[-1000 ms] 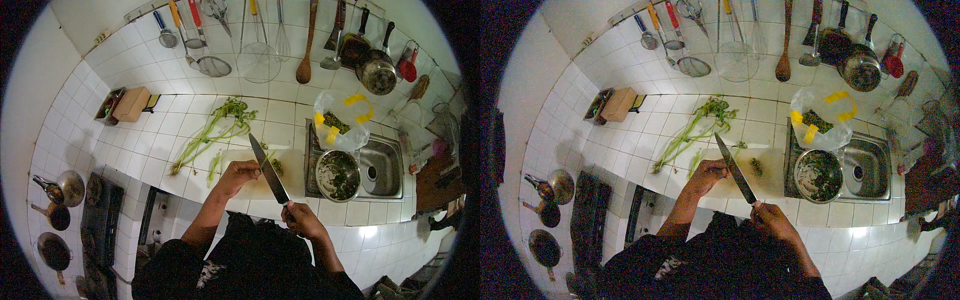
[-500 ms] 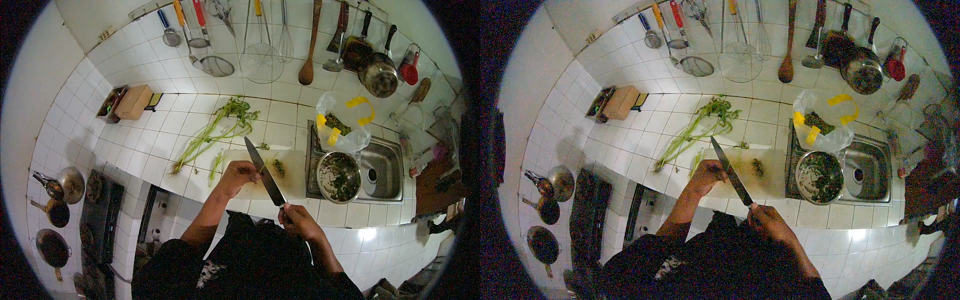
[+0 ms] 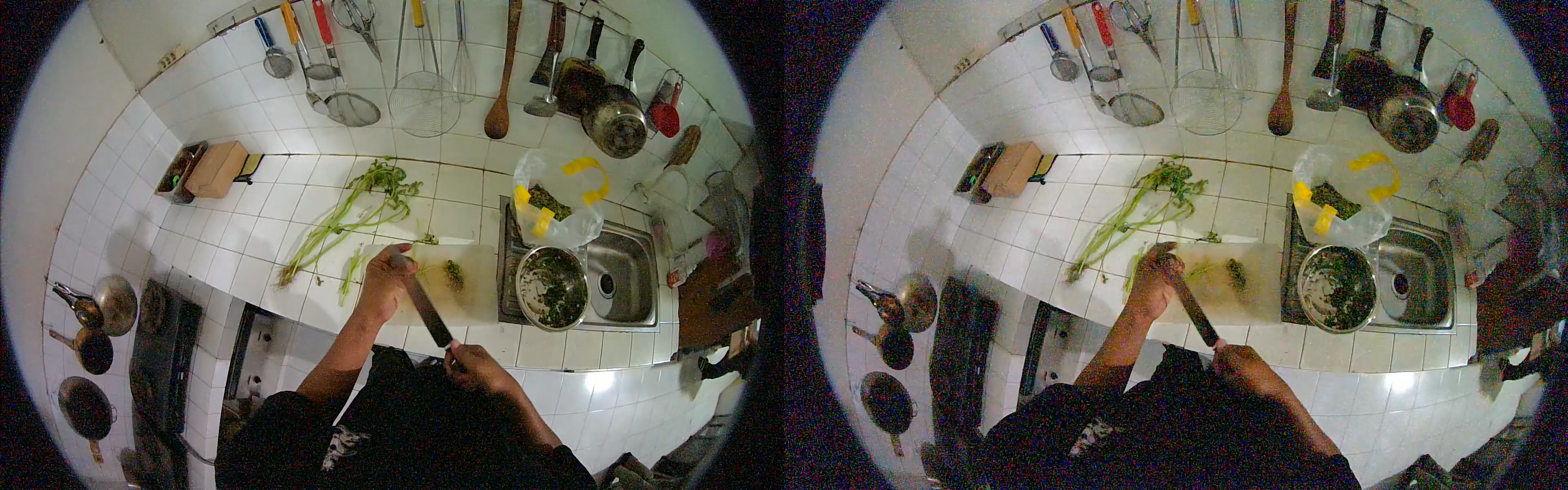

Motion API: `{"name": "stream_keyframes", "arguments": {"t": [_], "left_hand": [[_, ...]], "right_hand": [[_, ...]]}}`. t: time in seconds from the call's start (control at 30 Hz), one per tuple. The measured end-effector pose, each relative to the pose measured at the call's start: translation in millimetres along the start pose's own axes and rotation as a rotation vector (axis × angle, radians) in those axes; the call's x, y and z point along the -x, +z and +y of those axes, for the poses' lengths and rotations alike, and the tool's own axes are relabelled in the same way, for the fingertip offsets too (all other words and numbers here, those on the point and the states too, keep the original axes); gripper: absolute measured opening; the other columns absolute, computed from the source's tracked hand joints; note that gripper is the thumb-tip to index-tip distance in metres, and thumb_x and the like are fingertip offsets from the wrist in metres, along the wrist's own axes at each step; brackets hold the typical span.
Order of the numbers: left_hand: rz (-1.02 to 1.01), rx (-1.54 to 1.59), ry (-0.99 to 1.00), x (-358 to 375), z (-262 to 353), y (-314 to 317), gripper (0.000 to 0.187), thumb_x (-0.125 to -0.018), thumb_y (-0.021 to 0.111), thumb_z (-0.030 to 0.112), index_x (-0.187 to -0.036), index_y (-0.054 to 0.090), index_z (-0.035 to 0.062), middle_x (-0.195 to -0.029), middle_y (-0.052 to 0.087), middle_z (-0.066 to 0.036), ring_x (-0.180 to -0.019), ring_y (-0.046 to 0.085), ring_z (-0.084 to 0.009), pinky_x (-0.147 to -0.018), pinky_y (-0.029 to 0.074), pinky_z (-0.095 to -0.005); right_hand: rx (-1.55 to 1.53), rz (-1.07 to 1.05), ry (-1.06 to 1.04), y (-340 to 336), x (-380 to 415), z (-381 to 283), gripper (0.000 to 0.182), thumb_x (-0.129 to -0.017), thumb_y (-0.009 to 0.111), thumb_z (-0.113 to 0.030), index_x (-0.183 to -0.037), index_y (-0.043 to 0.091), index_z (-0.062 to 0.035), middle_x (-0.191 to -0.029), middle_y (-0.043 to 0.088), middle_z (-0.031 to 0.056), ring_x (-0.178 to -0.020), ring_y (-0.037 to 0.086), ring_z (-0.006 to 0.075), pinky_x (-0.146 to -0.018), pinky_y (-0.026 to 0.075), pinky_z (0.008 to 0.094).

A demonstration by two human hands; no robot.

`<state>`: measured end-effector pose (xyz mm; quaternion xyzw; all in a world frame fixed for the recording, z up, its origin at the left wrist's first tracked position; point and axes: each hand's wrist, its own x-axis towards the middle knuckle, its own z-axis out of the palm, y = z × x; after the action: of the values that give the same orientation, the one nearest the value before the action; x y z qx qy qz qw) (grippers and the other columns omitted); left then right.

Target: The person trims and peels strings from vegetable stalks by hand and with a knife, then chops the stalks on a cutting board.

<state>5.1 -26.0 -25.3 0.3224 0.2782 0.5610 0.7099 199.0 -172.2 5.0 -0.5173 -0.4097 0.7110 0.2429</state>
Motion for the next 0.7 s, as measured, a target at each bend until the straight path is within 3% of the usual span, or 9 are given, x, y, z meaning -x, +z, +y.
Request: {"name": "stream_keyframes", "arguments": {"t": [0.1, 0.13, 0.17, 0.27, 0.4, 0.43, 0.57, 0.63, 0.7], "left_hand": [[0.074, -0.048, 0.029, -16, 10, -8, 0.037, -0.078, 0.07, 0.007, -0.111, 0.056, 0.002, -0.082, 0.063, -0.003, -0.075, 0.059, -0.0116, -0.068, 0.049, -0.0257], [0.119, -0.109, 0.084, -22, 11, -11, 0.038, -0.08, 0.07, 0.017, -0.111, 0.053, 0.0041, -0.079, 0.057, -0.001, -0.07, 0.053, -0.0116, -0.064, 0.044, -0.0216], [0.117, -0.039, 0.127, -33, 9, -23, 0.035, -0.08, 0.068, 0.008, -0.112, 0.056, 0.0008, -0.081, 0.061, -0.002, -0.075, 0.057, -0.0111, -0.069, 0.049, -0.0252], [0.175, -0.198, 0.114, -37, 14, -34, 0.031, -0.08, 0.07, 0.011, -0.107, 0.061, 0.0, -0.081, 0.063, -0.003, -0.075, 0.059, -0.0116, -0.071, 0.05, -0.0256], [0.076, -0.827, 0.131, -39, -25, -76, 0.023, -0.082, 0.068, 0.014, -0.101, 0.066, 0.0014, -0.084, 0.067, -0.005, -0.074, 0.062, -0.0142, -0.075, 0.05, -0.0256], [0.03, -1.062, 0.178, -36, -35, -83, 0.022, -0.083, 0.068, 0.015, -0.1, 0.067, 0.0026, -0.085, 0.069, -0.007, -0.073, 0.063, -0.016, -0.075, 0.05, -0.0254], [0.007, -1.262, 0.059, -37, -75, -120, 0.026, -0.08, 0.069, 0.017, -0.103, 0.067, 0.0079, -0.097, 0.067, -0.01, -0.085, 0.063, -0.0212, -0.078, 0.05, -0.0314], [-0.037, -1.681, 0.323, -36, -82, -123, 0.03, -0.073, 0.072, 0.023, -0.099, 0.069, 0.009, -0.099, 0.064, -0.013, -0.092, 0.059, -0.0292, -0.081, 0.049, -0.0381], [-0.027, -1.659, 0.253, -32, -88, -122, 0.031, -0.071, 0.073, 0.024, -0.098, 0.069, 0.0094, -0.101, 0.063, -0.013, -0.095, 0.057, -0.0299, -0.083, 0.048, -0.0398]], "right_hand": [[0.107, -0.057, 0.033, 3, -2, 14, 0.055, -0.096, 0.034, -0.053, -0.069, 0.051, -0.008, -0.058, 0.043, -0.0008, -0.051, 0.036, 0.0103, -0.048, 0.029, 0.0272], [0.115, -0.047, -0.014, 2, -1, 16, 0.055, -0.096, 0.034, -0.053, -0.069, 0.052, -0.0075, -0.058, 0.043, -0.0003, -0.052, 0.037, 0.0109, -0.048, 0.029, 0.0276], [0.12, -0.038, -0.061, 0, 1, 18, 0.055, -0.096, 0.034, -0.052, -0.069, 0.052, -0.007, -0.058, 0.043, 0.0003, -0.053, 0.038, 0.0114, -0.049, 0.03, 0.028], [0.102, 0.087, -0.014, -15, 10, 12, 0.055, -0.096, 0.035, -0.05, -0.069, 0.052, -0.0061, -0.058, 0.043, 0.0016, -0.054, 0.04, 0.012, -0.05, 0.031, 0.0286], [-0.114, 0.176, -0.009, -36, 7, 32, 0.05, -0.094, 0.039, -0.053, -0.071, 0.048, -0.0101, -0.047, 0.034, -0.004, -0.035, 0.025, 0.0069, -0.033, 0.016, 0.0249], [-0.116, 0.18, -0.009, -37, 8, 30, 0.05, -0.094, 0.039, -0.053, -0.071, 0.048, -0.0101, -0.047, 0.034, -0.004, -0.035, 0.025, 0.0069, -0.033, 0.016, 0.0249], [-0.132, 0.215, 0.022, -36, 15, 20, 0.051, -0.093, 0.039, -0.055, -0.07, 0.047, -0.0105, -0.047, 0.032, -0.0045, -0.035, 0.025, 0.0063, -0.032, 0.015, 0.0248], [-0.163, 0.207, 0.04, -34, 14, 19, 0.051, -0.094, 0.039, -0.055, -0.071, 0.047, -0.0103, -0.047, 0.032, -0.0043, -0.035, 0.025, 0.0063, -0.032, 0.015, 0.0247], [-0.12, 0.205, 0.001, -33, 8, 28, 0.05, -0.094, 0.04, -0.054, -0.071, 0.047, -0.0102, -0.047, 0.032, -0.0042, -0.035, 0.025, 0.0064, -0.032, 0.016, 0.0247]]}}
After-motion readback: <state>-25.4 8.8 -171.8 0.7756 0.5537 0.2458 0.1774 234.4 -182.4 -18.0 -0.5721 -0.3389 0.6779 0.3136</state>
